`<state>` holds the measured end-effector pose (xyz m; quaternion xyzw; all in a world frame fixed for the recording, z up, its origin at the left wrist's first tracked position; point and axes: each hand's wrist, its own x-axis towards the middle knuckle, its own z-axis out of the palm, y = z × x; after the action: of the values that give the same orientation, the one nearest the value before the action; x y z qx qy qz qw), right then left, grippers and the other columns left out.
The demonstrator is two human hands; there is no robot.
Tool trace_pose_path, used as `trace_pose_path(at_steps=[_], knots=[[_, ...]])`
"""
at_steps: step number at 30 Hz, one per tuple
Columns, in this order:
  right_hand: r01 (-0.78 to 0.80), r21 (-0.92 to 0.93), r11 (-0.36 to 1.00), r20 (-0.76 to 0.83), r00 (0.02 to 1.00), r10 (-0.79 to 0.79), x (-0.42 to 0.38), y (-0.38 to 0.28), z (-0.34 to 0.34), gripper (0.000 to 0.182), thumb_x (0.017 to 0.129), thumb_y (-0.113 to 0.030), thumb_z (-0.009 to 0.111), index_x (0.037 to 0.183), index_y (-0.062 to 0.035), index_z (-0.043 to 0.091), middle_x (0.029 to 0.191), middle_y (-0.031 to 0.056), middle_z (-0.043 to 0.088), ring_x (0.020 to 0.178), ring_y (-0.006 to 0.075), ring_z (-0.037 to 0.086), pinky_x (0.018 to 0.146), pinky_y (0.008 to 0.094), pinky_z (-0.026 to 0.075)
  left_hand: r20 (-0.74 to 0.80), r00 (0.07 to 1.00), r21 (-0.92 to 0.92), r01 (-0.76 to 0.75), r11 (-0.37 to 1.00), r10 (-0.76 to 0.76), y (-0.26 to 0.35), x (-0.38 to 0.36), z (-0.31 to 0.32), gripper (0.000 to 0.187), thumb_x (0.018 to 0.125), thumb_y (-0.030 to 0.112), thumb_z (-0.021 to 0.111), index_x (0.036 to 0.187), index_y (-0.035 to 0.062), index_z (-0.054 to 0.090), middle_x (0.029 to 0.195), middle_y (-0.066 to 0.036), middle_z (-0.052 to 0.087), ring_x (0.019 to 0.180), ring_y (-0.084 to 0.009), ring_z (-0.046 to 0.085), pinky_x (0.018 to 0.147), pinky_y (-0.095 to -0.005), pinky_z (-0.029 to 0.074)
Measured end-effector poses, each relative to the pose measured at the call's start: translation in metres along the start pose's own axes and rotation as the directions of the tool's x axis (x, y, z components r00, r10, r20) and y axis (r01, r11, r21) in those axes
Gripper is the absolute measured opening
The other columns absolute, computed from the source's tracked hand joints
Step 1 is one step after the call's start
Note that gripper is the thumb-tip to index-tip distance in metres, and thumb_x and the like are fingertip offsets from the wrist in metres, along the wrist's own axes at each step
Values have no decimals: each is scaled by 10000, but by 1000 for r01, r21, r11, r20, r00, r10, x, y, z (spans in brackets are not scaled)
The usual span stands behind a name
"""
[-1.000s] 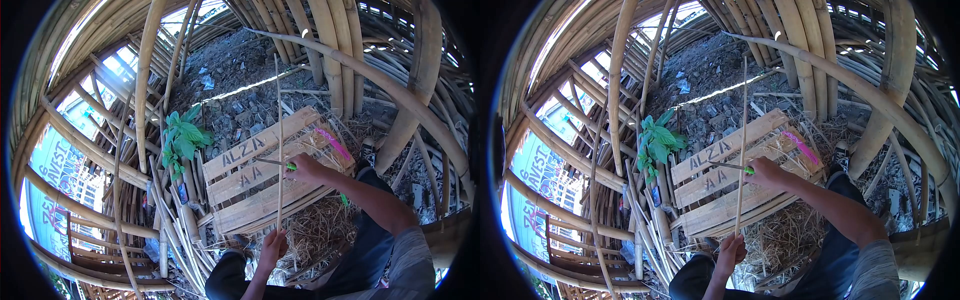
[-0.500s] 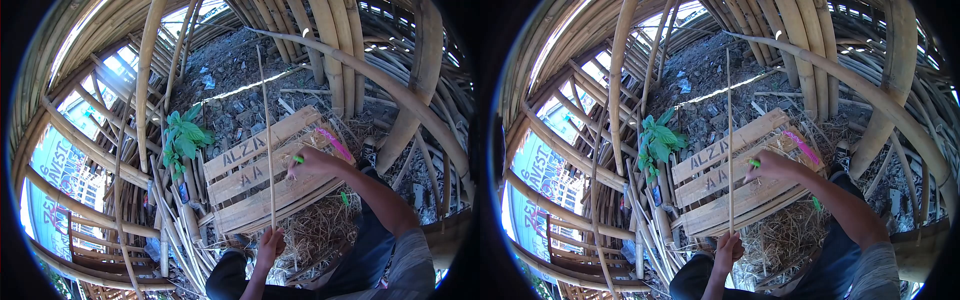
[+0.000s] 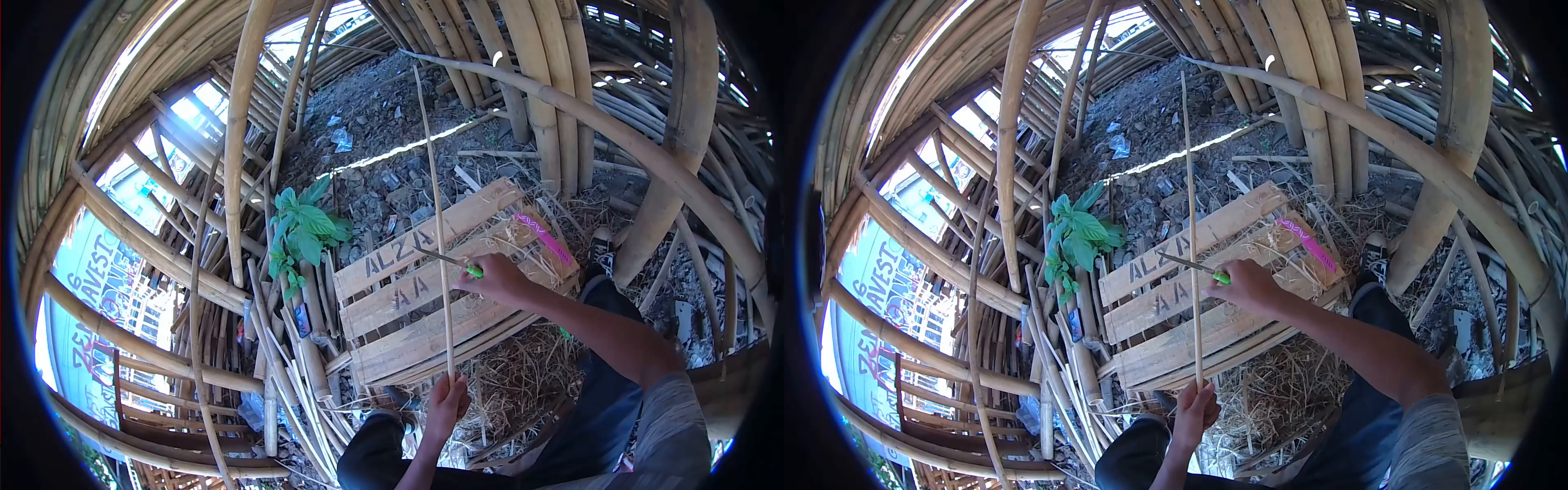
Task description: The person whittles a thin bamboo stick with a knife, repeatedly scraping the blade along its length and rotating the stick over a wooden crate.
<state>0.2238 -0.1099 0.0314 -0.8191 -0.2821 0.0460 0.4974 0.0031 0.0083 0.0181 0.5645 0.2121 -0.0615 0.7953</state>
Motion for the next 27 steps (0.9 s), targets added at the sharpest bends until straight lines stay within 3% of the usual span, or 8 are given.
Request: trace_pose_path(at_steps=[5, 9, 15, 18, 20, 27], knots=[[22, 110, 994, 42, 999, -27, 2, 6, 4, 308, 749, -302, 648, 731, 4, 618, 574, 115, 570, 530, 238, 560, 542, 372, 415, -12, 1000, 105, -5, 994, 6, -11, 4, -4, 199, 926, 159, 470, 761, 98, 375, 522, 66, 276, 378, -21, 225, 340, -208, 165], [18, 54, 998, 19, 1000, -19, 5, 18, 8, 303, 762, -283, 634, 730, 17, 615, 570, 121, 564, 538, 216, 553, 538, 375, 399, -20, 1000, 215, -19, 976, 24, -14, 5, -6, 201, 930, 175, 473, 768, 96, 383, 517, 68, 286, 374, -16, 244, 340, -209, 163], [22, 259, 966, 23, 999, -28, 9, 25, 11, 270, 756, -248, 617, 716, 18, 601, 553, 125, 542, 514, 224, 528, 536, 389, 389, -17, 1000, 212, -5, 977, 9, -13, 5, -5, 208, 933, 185, 469, 764, 96, 386, 513, 69, 287, 372, -17, 246, 339, -212, 160], [32, 153, 988, 11, 999, -34, 10, 21, 5, 268, 742, -262, 619, 722, 5, 604, 563, 118, 554, 520, 236, 544, 533, 387, 403, -19, 1000, 168, 23, 986, -20, -12, 5, -5, 218, 935, 189, 465, 756, 95, 384, 511, 68, 286, 370, -19, 244, 339, -214, 158], [-27, -160, 987, 20, 999, 30, 5, 4, -5, 286, 729, -285, 625, 729, 0, 606, 579, 119, 573, 552, 250, 576, 541, 386, 429, -19, 999, 151, 34, 988, -32, -12, 6, -5, 223, 936, 190, 463, 751, 95, 382, 511, 67, 287, 369, -20, 245, 338, -216, 157], [-29, -112, 993, 21, 999, 31, 5, 17, 4, 283, 723, -290, 644, 767, -11, 623, 634, 132, 597, 604, 276, 607, 573, 390, 456, -14, 1000, 200, 11, 980, -9, -13, 8, -3, 230, 937, 189, 460, 746, 94, 375, 507, 64, 288, 371, -22, 250, 336, -216, 161]])
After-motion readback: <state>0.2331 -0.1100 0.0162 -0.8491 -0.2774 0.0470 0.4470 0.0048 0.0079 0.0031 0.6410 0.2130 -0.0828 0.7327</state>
